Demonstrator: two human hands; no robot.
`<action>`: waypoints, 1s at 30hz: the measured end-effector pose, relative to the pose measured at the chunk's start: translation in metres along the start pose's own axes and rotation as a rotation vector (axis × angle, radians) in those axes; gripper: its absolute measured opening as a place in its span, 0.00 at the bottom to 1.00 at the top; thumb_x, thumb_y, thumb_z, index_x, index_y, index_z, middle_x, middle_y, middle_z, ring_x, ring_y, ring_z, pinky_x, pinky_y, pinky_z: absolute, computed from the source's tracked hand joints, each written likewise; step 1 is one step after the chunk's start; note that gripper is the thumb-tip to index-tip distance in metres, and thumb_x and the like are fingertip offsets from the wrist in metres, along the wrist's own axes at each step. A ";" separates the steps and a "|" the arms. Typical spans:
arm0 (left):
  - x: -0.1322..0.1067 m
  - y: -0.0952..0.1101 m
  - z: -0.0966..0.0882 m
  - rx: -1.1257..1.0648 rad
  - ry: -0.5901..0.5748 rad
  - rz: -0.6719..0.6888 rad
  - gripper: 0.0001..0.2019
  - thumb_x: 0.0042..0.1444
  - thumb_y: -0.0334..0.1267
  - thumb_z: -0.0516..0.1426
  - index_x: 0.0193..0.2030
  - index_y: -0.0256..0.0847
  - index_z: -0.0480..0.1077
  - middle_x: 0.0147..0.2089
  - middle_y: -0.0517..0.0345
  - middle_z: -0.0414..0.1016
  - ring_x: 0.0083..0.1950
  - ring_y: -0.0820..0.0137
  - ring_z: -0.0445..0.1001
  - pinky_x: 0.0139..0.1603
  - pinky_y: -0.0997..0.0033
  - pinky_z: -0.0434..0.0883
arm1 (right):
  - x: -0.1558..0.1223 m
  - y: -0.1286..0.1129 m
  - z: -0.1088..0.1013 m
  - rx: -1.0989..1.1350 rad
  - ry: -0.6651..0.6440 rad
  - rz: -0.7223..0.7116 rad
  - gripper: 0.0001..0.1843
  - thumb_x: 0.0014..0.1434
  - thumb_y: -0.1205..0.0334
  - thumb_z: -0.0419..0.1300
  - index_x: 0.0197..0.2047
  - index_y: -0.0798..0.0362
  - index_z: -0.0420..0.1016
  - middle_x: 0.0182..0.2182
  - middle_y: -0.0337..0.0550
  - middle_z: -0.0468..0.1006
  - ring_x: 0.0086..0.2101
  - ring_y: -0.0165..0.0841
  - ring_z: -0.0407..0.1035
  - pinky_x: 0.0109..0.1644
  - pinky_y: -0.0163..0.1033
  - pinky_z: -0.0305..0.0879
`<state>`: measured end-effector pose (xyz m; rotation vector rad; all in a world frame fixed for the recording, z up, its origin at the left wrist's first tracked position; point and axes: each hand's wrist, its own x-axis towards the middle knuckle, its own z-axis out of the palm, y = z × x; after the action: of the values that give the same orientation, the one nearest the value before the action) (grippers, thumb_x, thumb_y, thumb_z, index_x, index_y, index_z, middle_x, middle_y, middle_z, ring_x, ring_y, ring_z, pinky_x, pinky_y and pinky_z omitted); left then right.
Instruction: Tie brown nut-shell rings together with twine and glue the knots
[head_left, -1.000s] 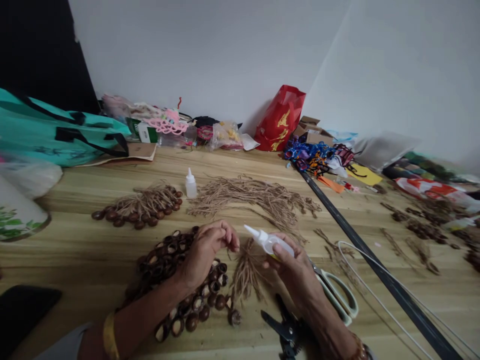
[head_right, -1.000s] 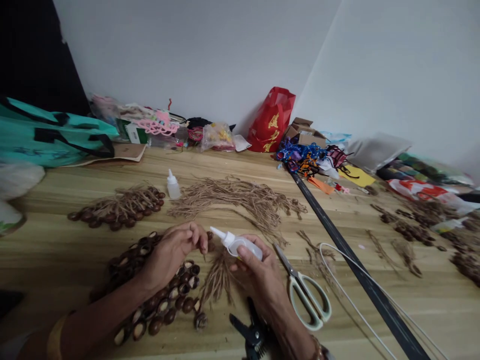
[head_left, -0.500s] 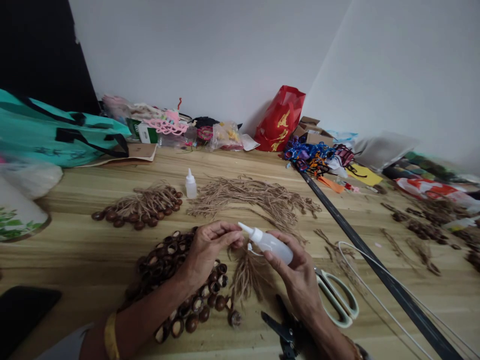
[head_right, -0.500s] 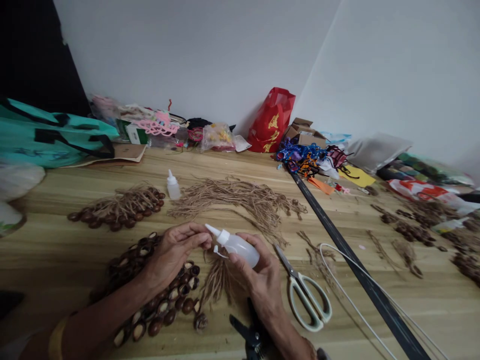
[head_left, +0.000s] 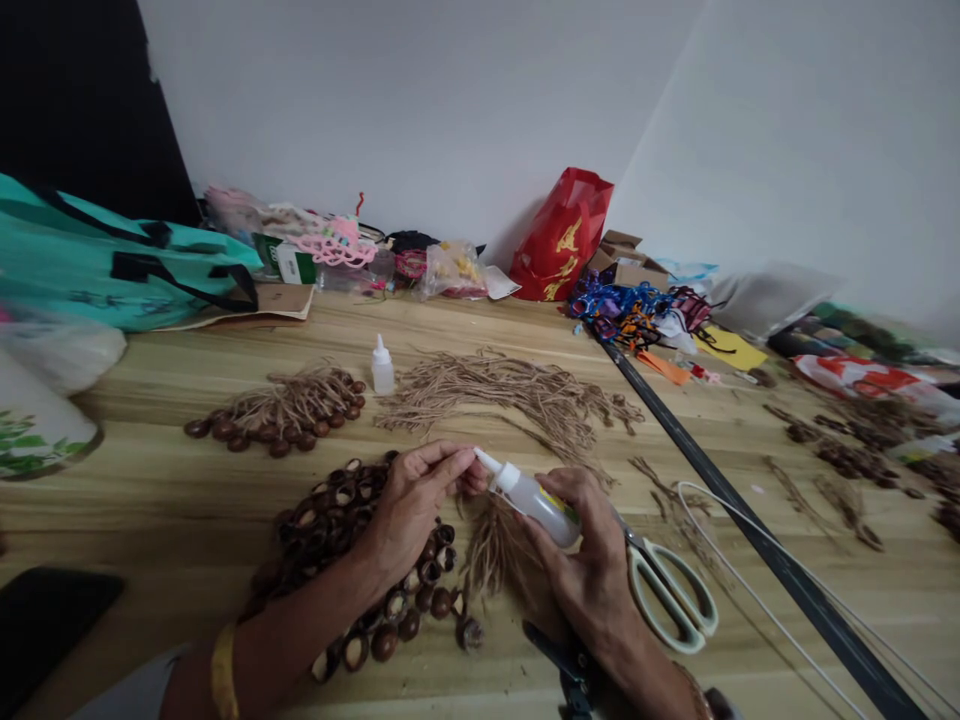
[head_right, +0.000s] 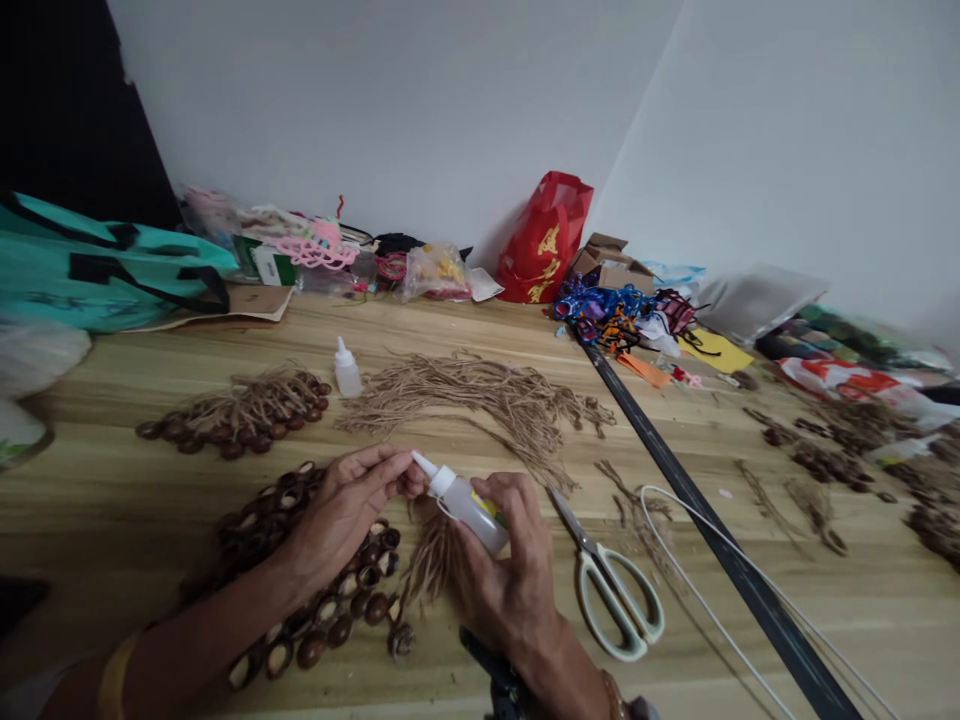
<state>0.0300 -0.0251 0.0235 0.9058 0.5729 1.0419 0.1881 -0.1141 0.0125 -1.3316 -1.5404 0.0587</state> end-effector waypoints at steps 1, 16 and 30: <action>0.000 0.000 0.000 0.022 -0.001 0.011 0.06 0.49 0.36 0.63 0.27 0.34 0.75 0.27 0.56 0.75 0.30 0.72 0.70 0.34 0.73 0.67 | 0.000 -0.001 0.000 0.004 -0.002 -0.008 0.13 0.56 0.66 0.63 0.45 0.50 0.70 0.39 0.46 0.73 0.40 0.39 0.68 0.43 0.44 0.65; 0.001 0.000 -0.004 0.149 -0.034 0.041 0.05 0.49 0.35 0.60 0.26 0.37 0.70 0.24 0.60 0.71 0.27 0.73 0.67 0.33 0.73 0.64 | 0.007 -0.006 -0.002 0.708 -0.119 0.655 0.11 0.58 0.53 0.62 0.33 0.53 0.72 0.24 0.37 0.71 0.26 0.29 0.64 0.30 0.32 0.60; -0.006 0.005 0.004 0.248 -0.099 0.080 0.11 0.52 0.38 0.60 0.23 0.36 0.69 0.23 0.60 0.71 0.27 0.73 0.68 0.33 0.74 0.66 | 0.007 0.001 0.003 1.053 -0.154 0.784 0.18 0.61 0.49 0.57 0.27 0.54 0.70 0.15 0.33 0.62 0.19 0.27 0.57 0.26 0.32 0.58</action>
<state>0.0277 -0.0311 0.0301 1.2000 0.5954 1.0048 0.1877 -0.1069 0.0144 -0.9508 -0.7579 1.2934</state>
